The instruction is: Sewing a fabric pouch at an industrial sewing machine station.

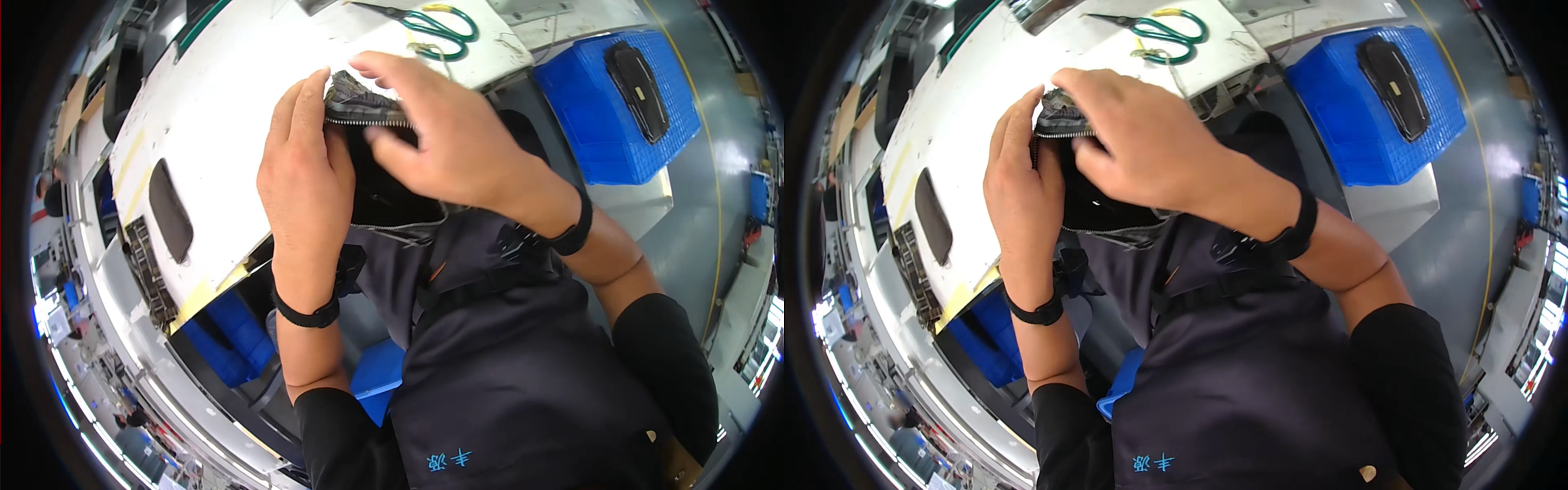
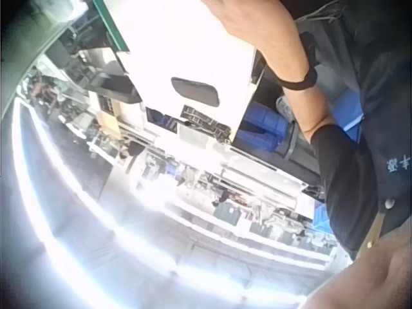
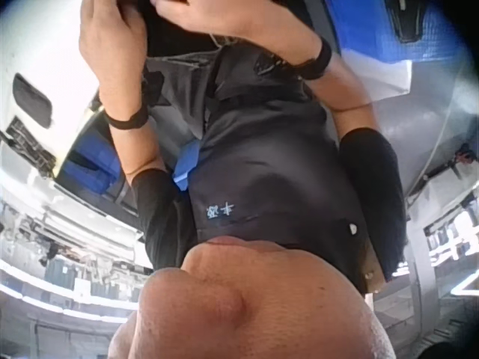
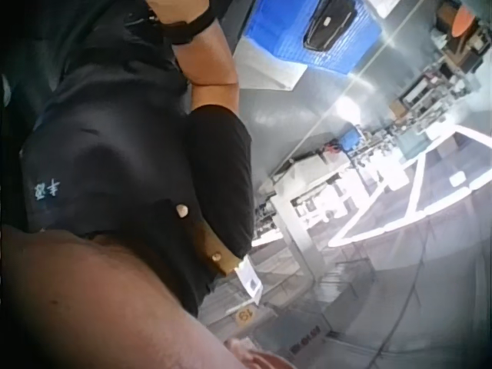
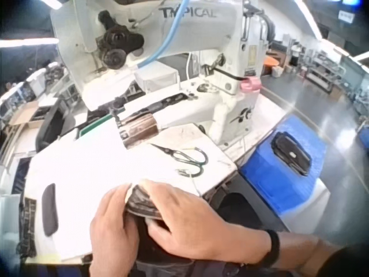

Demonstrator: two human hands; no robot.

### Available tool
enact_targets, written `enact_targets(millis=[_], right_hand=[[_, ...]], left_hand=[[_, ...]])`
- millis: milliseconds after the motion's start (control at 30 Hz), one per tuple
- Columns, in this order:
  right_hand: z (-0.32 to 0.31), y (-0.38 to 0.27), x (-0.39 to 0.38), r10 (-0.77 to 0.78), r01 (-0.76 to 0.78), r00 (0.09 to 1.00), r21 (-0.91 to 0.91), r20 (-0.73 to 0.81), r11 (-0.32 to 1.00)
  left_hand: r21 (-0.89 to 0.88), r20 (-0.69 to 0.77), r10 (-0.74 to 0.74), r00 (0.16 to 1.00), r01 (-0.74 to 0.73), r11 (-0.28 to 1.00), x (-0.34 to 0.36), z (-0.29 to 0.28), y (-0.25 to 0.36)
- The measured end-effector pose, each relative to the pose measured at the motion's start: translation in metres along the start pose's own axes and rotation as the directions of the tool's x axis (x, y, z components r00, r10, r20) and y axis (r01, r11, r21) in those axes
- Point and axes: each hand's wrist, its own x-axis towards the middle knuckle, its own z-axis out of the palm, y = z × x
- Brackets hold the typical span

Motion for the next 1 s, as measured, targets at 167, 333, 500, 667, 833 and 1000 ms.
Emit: enact_targets(millis=[167, 333, 500, 667, 833, 1000], right_hand=[[0.014, 0.013, 0.002, 0.111, -0.108, 0.993, -0.085, 0.035, 0.99], [0.008, 0.01, 0.008, 0.042, -0.047, 0.997, -0.088, -0.061, 0.995], [0.002, 0.018, 0.005, -0.113, 0.106, 0.992, -0.127, -0.055, 0.986], [0.0, 0.026, 0.004, -0.176, 0.17, 0.981, -0.077, -0.077, 0.982], [0.004, 0.019, -0.003, -0.073, 0.074, 0.996, 0.021, -0.053, 0.997], [0.015, 0.019, -0.014, -0.042, 0.041, 0.994, -0.01, -0.1, 0.999]], left_hand=[[-0.01, 0.03, 0.003, 1.0, -0.002, 1.0, 0.004, 0.003, 0.008], [-0.184, 0.09, -0.09, 0.992, 0.105, 0.977, -0.002, 0.0, 0.013], [-0.227, 0.093, -0.078, 0.993, 0.097, 0.969, -0.007, -0.002, 0.014], [-0.216, 0.006, 0.008, 1.0, -0.007, 0.976, -0.013, -0.004, 0.009], [-0.19, 0.054, 0.058, 0.997, -0.047, 0.981, -0.01, -0.001, 0.0], [-0.222, 0.018, 0.074, 0.997, -0.069, 0.973, -0.005, 0.015, -0.005]])
